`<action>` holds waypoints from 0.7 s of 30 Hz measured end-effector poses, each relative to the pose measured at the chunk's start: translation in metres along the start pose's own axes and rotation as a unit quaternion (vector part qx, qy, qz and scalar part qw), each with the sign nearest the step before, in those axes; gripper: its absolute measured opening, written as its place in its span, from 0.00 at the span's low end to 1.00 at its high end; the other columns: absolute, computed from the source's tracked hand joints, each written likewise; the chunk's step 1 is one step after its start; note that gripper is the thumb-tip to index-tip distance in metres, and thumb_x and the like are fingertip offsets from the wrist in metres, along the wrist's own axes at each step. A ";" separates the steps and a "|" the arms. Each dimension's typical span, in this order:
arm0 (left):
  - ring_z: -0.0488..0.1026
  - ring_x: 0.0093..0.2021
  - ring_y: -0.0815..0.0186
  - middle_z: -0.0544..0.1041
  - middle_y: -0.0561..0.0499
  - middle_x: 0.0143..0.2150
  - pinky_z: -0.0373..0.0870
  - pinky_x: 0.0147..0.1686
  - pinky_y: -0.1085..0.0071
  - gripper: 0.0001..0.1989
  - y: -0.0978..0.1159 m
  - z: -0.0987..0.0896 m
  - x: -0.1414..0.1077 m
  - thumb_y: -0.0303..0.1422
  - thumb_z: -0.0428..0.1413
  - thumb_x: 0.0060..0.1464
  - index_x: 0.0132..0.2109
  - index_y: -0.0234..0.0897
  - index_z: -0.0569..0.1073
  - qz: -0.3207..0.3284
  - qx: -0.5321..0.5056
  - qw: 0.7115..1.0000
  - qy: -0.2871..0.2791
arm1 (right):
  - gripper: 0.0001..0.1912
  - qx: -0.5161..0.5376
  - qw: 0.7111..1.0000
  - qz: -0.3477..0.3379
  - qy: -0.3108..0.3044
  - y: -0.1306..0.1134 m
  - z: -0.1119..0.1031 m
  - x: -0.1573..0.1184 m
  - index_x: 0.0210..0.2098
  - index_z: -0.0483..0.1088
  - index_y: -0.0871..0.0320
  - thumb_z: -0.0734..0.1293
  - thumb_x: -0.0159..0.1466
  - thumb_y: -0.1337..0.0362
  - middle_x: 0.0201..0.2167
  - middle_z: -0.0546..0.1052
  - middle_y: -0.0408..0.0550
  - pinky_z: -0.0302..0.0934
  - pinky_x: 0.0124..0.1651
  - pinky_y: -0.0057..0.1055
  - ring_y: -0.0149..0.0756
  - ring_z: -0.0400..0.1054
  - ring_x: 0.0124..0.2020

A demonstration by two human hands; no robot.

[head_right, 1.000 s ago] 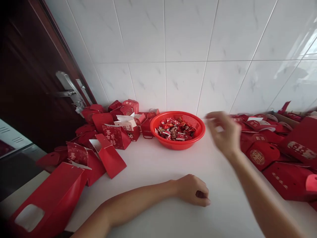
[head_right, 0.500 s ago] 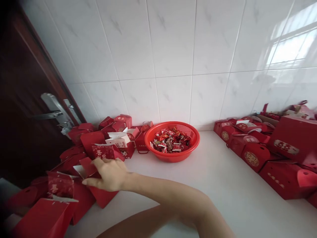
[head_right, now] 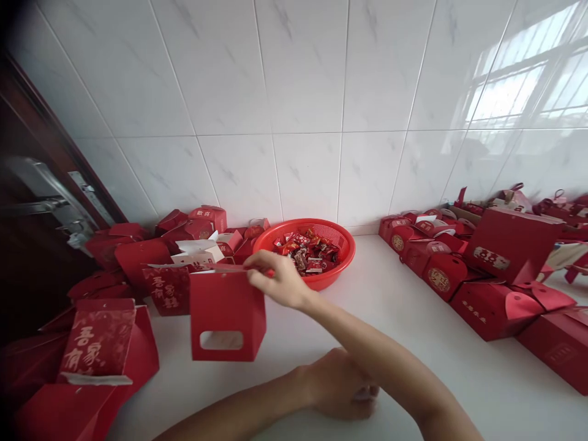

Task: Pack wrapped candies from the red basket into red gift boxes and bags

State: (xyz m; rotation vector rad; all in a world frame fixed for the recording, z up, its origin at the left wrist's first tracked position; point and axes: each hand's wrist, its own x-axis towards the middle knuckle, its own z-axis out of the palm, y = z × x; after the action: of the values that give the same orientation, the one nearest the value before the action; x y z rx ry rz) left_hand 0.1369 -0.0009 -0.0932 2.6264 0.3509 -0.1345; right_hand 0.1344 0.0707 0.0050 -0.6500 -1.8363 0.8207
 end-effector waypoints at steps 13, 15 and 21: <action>0.76 0.46 0.62 0.80 0.49 0.46 0.72 0.50 0.66 0.11 0.004 -0.132 -0.111 0.36 0.53 0.64 0.47 0.41 0.79 -0.068 -0.043 0.933 0.350 | 0.06 0.070 0.961 0.117 0.243 0.018 -0.075 -0.064 0.33 0.75 0.55 0.66 0.57 0.62 0.33 0.79 0.45 0.66 0.43 0.35 0.39 0.72 0.36; 0.76 0.45 0.62 0.80 0.49 0.45 0.73 0.47 0.67 0.12 -0.014 -0.143 -0.124 0.38 0.56 0.61 0.48 0.39 0.78 -0.125 -0.054 0.919 0.370 | 0.07 0.083 0.956 0.118 0.256 0.019 -0.070 -0.063 0.34 0.74 0.55 0.67 0.58 0.60 0.33 0.78 0.45 0.67 0.43 0.35 0.39 0.72 0.36; 0.75 0.48 0.59 0.80 0.49 0.48 0.72 0.48 0.66 0.14 -0.037 -0.149 -0.133 0.42 0.56 0.59 0.46 0.40 0.80 -0.214 -0.062 0.915 0.337 | 0.11 0.097 0.943 0.140 0.284 0.016 -0.052 -0.063 0.31 0.70 0.55 0.67 0.62 0.53 0.30 0.74 0.43 0.63 0.34 0.31 0.35 0.66 0.30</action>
State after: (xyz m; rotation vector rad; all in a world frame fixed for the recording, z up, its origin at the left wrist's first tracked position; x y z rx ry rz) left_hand 0.0039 0.0720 0.0419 2.3502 1.1227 0.6462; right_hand 0.2069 0.0474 -0.0277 -0.9214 -1.1405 0.8730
